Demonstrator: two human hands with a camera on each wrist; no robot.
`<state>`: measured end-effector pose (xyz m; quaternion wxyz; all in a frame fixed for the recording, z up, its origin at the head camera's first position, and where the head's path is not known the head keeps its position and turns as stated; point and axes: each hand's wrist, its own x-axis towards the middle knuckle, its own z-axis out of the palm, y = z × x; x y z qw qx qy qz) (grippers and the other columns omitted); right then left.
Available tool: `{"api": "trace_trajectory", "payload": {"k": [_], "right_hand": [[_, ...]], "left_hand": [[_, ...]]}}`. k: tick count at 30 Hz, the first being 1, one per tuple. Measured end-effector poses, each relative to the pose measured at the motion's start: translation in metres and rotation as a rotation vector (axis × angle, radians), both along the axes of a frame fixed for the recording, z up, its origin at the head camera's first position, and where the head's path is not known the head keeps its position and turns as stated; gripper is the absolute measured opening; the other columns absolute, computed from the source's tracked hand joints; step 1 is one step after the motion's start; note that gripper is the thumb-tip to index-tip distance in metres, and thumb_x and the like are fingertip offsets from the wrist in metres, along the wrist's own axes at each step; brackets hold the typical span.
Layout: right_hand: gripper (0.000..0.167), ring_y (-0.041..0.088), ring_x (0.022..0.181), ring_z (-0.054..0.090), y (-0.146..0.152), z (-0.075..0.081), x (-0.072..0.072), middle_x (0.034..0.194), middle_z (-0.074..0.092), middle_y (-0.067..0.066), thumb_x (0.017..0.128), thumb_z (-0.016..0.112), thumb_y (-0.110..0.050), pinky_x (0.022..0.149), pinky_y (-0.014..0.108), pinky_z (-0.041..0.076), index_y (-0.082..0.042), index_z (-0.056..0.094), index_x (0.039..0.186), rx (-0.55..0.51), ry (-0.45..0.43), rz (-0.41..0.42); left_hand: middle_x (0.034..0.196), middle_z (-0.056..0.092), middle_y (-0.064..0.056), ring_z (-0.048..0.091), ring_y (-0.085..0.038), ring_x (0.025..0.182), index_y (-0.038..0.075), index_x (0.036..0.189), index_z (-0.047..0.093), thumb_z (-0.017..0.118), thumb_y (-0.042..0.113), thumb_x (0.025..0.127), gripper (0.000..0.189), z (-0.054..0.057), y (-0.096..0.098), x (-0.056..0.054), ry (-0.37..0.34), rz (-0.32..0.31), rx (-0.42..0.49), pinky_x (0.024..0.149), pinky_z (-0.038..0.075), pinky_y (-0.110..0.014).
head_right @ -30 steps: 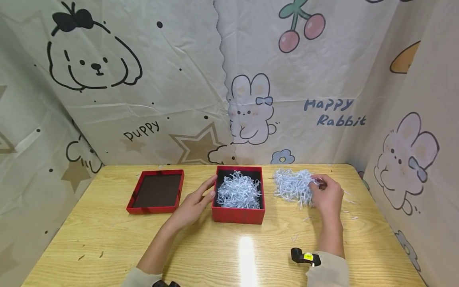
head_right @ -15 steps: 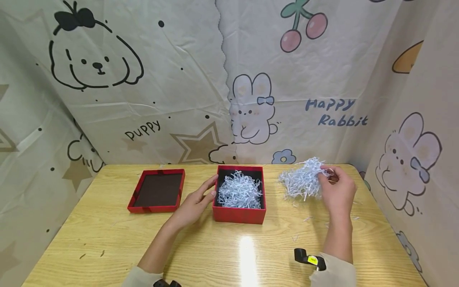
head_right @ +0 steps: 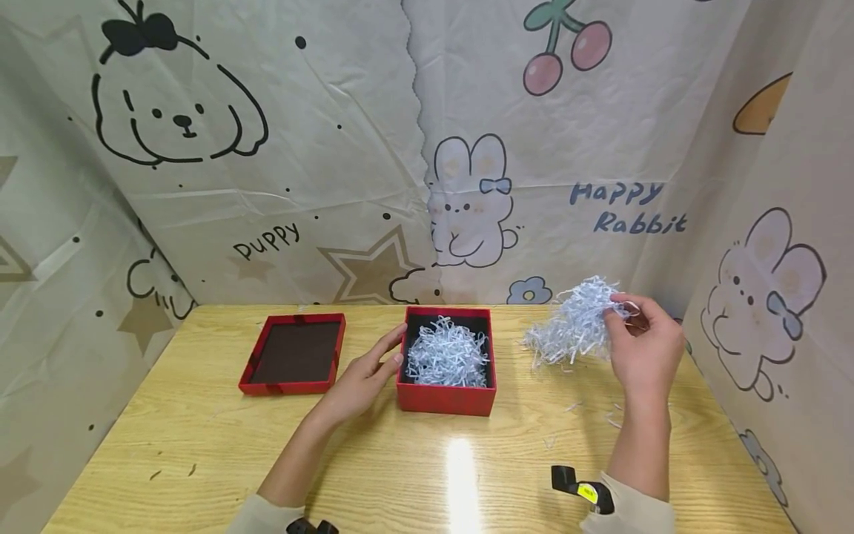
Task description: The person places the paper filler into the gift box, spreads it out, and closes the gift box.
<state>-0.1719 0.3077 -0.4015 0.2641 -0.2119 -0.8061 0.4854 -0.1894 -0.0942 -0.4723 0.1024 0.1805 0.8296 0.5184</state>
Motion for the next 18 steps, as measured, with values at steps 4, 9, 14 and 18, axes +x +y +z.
{"api": "trace_trajectory", "payload": {"k": [4,9,14,18], "right_hand": [[0.023,0.002,0.092,0.059,-0.003,0.005,0.003,0.102,0.06,-0.017,0.099,0.071,-0.004,0.079,0.006,0.049,-0.007,0.076,0.121,-0.005,0.046,-0.011],[0.023,0.003,0.091,0.06,-0.006,0.01,0.005,0.101,0.062,-0.016,0.097,0.072,-0.002,0.078,0.006,0.05,-0.005,0.077,0.12,-0.019,0.103,-0.02],[0.024,0.004,0.087,0.06,-0.011,0.017,0.008,0.101,0.064,-0.015,0.096,0.073,0.0,0.075,0.006,0.05,-0.006,0.078,0.118,-0.047,0.167,-0.022],[0.024,0.005,0.082,0.061,-0.014,0.027,0.014,0.099,0.067,-0.013,0.094,0.072,0.003,0.072,0.008,0.051,-0.002,0.079,0.117,-0.048,0.259,-0.025]], "left_hand": [[0.168,0.039,0.002,0.058,-0.027,0.138,0.047,0.165,0.03,0.05,0.042,0.113,0.057,0.0,0.0,0.0,-0.015,0.008,-0.001,0.121,0.036,-0.055],[0.168,0.039,-0.001,0.059,-0.029,0.137,0.047,0.165,0.03,0.05,0.041,0.113,0.056,-0.002,-0.001,-0.001,0.002,0.0,0.006,0.12,0.037,-0.056],[0.168,0.039,-0.001,0.057,-0.029,0.139,0.047,0.165,0.03,0.05,0.041,0.113,0.056,-0.002,-0.001,0.0,0.007,0.0,0.006,0.12,0.037,-0.057],[0.168,0.039,0.0,0.058,-0.029,0.138,0.049,0.164,0.029,0.049,0.041,0.113,0.056,-0.002,-0.001,0.0,-0.002,0.0,0.003,0.12,0.037,-0.056]]}}
